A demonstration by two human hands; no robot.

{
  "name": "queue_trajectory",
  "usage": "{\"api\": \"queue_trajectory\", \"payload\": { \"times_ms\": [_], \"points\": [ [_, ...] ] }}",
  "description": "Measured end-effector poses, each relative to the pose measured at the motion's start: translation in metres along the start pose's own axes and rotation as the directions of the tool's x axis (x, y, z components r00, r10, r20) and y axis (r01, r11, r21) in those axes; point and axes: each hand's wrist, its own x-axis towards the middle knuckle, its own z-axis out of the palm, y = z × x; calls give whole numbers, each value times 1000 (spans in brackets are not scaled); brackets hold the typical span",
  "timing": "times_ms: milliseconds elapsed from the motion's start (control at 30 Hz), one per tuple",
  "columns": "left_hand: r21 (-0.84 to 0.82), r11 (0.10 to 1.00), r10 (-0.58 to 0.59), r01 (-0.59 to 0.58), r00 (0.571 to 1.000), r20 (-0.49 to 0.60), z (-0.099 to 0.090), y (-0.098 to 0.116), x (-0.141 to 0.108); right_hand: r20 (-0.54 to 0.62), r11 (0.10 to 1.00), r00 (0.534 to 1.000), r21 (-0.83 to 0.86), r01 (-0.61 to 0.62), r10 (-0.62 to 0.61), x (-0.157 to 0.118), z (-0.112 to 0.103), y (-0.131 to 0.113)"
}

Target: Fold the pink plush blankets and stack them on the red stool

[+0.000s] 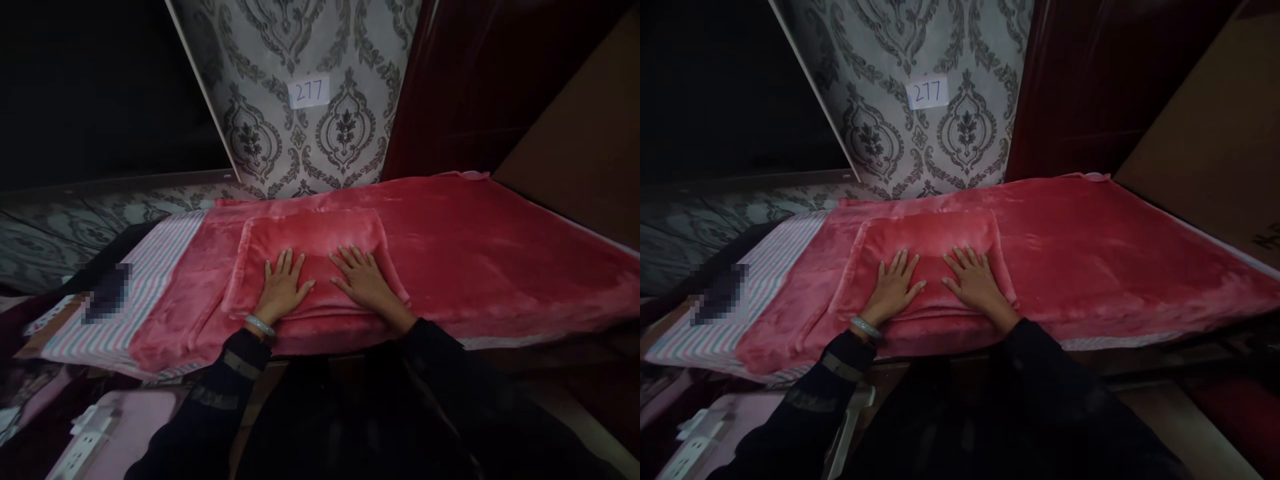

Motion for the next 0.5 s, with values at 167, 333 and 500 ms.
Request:
{"api": "queue_trajectory", "payload": {
  "times_ms": [167,333,500],
  "points": [
    [-6,1000,-12,12,1000,-6,-6,0,2,20,1000,1000,-10,-11,11,3,-7,-7],
    [-77,996,50,-54,997,-52,-15,23,-15,62,1000,998,-13,12,-12,-9,-16,-10],
    [-89,980,171,-180,980,-102,-4,49,-39,72,996,995,-53,70,-66,-48,-17,-12]
  ]
}}
